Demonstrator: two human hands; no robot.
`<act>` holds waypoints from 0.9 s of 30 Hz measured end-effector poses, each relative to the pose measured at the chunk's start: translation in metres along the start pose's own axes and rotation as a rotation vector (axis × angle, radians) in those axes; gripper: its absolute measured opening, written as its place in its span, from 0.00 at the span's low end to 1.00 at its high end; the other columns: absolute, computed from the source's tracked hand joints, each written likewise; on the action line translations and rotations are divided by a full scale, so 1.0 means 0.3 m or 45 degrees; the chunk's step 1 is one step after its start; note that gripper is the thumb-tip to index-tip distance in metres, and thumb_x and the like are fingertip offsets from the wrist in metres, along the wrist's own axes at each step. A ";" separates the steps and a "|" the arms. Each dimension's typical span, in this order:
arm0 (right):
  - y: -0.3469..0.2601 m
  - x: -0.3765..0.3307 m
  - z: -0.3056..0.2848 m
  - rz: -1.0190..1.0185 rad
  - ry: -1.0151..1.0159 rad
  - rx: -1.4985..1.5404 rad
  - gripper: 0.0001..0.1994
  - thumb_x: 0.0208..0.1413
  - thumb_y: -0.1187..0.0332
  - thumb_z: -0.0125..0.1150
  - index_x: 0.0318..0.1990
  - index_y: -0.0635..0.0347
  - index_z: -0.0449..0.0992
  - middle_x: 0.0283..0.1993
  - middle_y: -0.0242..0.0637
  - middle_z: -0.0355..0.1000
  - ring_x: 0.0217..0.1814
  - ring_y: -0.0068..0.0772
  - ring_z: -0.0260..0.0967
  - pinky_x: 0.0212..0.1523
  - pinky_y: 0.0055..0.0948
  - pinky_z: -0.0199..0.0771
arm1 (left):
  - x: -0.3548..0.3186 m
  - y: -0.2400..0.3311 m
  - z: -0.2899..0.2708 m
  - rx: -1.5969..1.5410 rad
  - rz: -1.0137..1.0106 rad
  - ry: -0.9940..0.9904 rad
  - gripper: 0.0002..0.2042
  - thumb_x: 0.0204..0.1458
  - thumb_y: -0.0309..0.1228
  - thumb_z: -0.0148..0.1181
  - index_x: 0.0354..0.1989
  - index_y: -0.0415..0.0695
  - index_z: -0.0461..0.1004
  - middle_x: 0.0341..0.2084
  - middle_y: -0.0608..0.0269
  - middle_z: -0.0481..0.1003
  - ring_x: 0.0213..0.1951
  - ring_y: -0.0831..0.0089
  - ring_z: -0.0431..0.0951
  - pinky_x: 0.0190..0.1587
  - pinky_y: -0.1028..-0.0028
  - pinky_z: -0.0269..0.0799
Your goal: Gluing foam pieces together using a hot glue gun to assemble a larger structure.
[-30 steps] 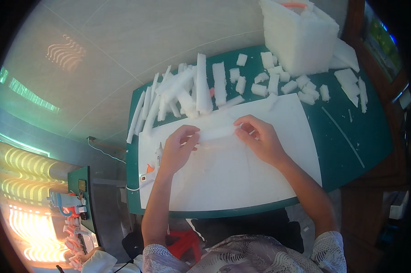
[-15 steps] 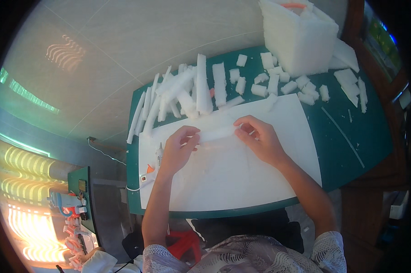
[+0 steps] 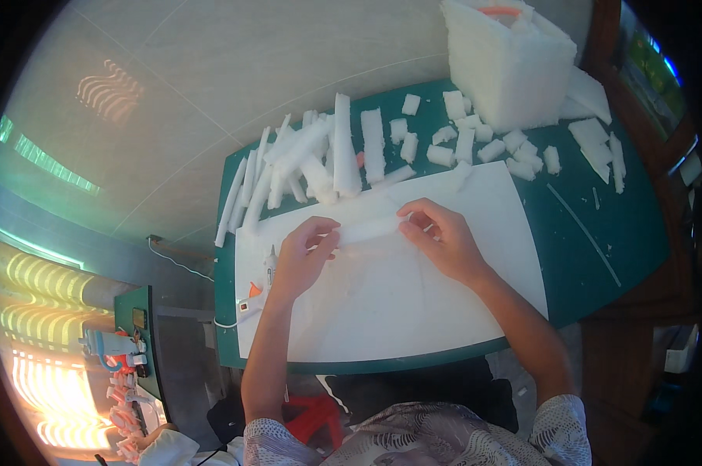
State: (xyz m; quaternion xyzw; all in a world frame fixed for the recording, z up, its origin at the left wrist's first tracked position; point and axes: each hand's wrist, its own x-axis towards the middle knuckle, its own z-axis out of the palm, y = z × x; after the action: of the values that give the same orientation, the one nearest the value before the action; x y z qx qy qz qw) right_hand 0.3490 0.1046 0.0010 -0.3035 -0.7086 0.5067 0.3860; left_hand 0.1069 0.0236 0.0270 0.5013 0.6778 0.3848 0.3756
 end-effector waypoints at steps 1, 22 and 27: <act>0.002 0.001 0.001 -0.005 0.001 -0.002 0.07 0.60 0.67 0.60 0.43 0.57 0.76 0.30 0.30 0.73 0.33 0.18 0.69 0.32 0.19 0.66 | 0.000 -0.002 -0.001 0.005 0.002 -0.002 0.10 0.59 0.30 0.57 0.45 0.38 0.75 0.39 0.62 0.76 0.37 0.76 0.78 0.37 0.77 0.76; 0.020 -0.005 0.003 -0.048 0.004 -0.004 0.09 0.60 0.66 0.61 0.45 0.57 0.76 0.32 0.30 0.73 0.34 0.20 0.70 0.33 0.20 0.69 | -0.016 -0.010 0.007 -0.033 0.081 0.036 0.10 0.58 0.30 0.59 0.43 0.37 0.75 0.35 0.63 0.77 0.34 0.78 0.78 0.34 0.77 0.75; 0.012 -0.002 -0.001 -0.025 -0.007 -0.014 0.09 0.60 0.66 0.61 0.46 0.56 0.76 0.32 0.29 0.73 0.35 0.19 0.70 0.34 0.19 0.69 | -0.010 -0.019 0.003 -0.032 0.080 0.045 0.10 0.57 0.29 0.59 0.43 0.37 0.75 0.36 0.62 0.77 0.34 0.77 0.77 0.34 0.77 0.75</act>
State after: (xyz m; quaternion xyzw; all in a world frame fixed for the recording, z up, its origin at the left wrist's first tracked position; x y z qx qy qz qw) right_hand 0.3497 0.1052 -0.0025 -0.2973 -0.7153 0.4999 0.3874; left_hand 0.1061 0.0198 0.0219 0.5106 0.6635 0.4138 0.3575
